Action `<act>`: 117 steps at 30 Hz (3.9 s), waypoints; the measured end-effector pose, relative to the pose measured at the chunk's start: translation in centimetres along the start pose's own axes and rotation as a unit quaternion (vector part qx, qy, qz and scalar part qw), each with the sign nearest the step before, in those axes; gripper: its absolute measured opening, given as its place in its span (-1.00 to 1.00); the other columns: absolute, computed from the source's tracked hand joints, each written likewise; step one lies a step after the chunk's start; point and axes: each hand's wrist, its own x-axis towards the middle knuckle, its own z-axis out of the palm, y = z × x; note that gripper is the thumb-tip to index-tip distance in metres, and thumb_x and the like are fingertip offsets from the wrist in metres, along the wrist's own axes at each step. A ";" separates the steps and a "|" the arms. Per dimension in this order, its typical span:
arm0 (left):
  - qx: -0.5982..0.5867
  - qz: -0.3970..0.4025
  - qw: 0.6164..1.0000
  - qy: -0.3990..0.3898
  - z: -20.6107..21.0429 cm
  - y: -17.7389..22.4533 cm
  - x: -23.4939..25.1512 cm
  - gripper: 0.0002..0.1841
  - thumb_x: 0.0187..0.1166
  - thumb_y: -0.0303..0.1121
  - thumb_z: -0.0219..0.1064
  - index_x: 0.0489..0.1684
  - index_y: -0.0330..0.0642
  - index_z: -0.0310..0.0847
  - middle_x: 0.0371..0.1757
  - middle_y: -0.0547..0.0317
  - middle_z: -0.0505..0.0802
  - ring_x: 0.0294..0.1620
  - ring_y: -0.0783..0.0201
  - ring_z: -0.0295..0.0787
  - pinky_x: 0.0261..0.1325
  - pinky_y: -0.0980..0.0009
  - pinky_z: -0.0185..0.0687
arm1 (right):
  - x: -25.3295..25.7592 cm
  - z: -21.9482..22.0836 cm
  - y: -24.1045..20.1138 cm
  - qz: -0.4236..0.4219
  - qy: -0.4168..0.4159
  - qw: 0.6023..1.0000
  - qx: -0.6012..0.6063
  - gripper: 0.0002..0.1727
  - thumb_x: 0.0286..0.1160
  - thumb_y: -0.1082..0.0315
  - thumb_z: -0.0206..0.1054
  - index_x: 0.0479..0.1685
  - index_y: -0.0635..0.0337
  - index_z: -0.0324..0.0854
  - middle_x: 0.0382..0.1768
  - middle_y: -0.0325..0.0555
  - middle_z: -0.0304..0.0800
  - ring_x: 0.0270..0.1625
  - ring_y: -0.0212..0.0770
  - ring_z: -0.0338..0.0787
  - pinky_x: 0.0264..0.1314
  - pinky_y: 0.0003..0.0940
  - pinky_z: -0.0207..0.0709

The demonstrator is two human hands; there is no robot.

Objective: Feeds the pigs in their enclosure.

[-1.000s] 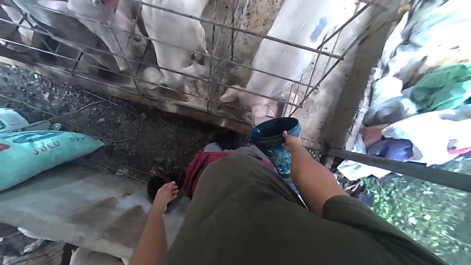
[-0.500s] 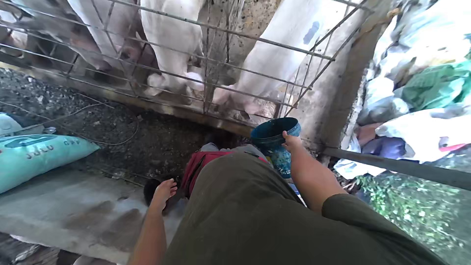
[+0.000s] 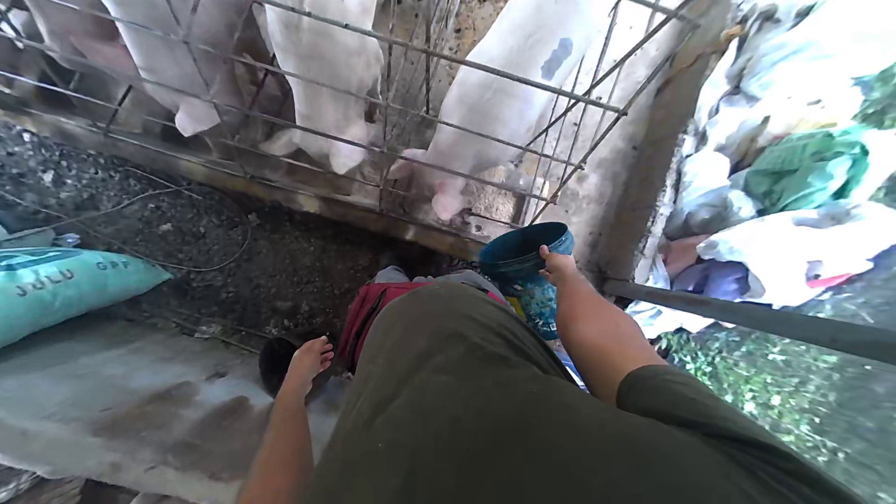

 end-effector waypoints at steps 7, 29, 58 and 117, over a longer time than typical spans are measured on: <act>-0.010 0.004 1.000 -0.004 0.4 0.1 0.5 -0.50 0.86 -0.05 0.09 0.53 -0.26 0.48 0.36 -0.14 0.76 0.23 0.07 0.81 0.27 0.10 0.70 | 0.4 -1.0 -0.6 0.004 0.001 1.000 -0.004 -0.12 0.55 -0.09 0.48 0.64 0.40 0.29 0.58 0.32 0.46 0.55 0.16 0.60 0.47 0.06 0.63; -0.044 0.007 0.999 -0.006 0.5 0.5 1.9 -0.51 0.85 -0.05 0.11 0.48 -0.26 0.51 0.31 -0.13 0.78 0.17 0.07 0.82 0.20 0.10 0.72 | 0.9 -2.2 -2.9 0.012 0.020 0.999 -0.023 -0.07 0.54 -0.14 0.46 0.69 0.37 0.25 0.61 0.32 0.42 0.59 0.17 0.57 0.49 0.08 0.61; -0.096 -0.040 0.995 -0.011 2.1 -6.0 1.1 -0.53 0.88 -0.06 0.06 0.44 -0.25 0.55 0.23 -0.06 0.82 0.07 0.16 0.83 0.15 0.19 0.73 | -2.7 0.5 -8.5 -0.069 0.046 0.974 -0.209 -0.08 0.48 -0.22 0.48 0.51 0.47 0.44 0.43 0.39 0.57 0.41 0.23 0.69 0.40 0.15 0.64; -0.299 -0.142 0.933 0.142 -77.6 8.8 37.5 -0.55 0.89 -0.27 0.05 0.47 -0.54 0.49 0.33 -0.48 0.72 0.34 -0.25 0.67 0.48 -0.15 0.50 | -93.4 132.7 -26.6 -0.394 -0.540 0.632 -0.391 -0.15 0.31 0.05 0.65 0.60 0.22 0.40 0.20 0.28 0.77 0.14 0.14 0.83 0.23 0.20 0.71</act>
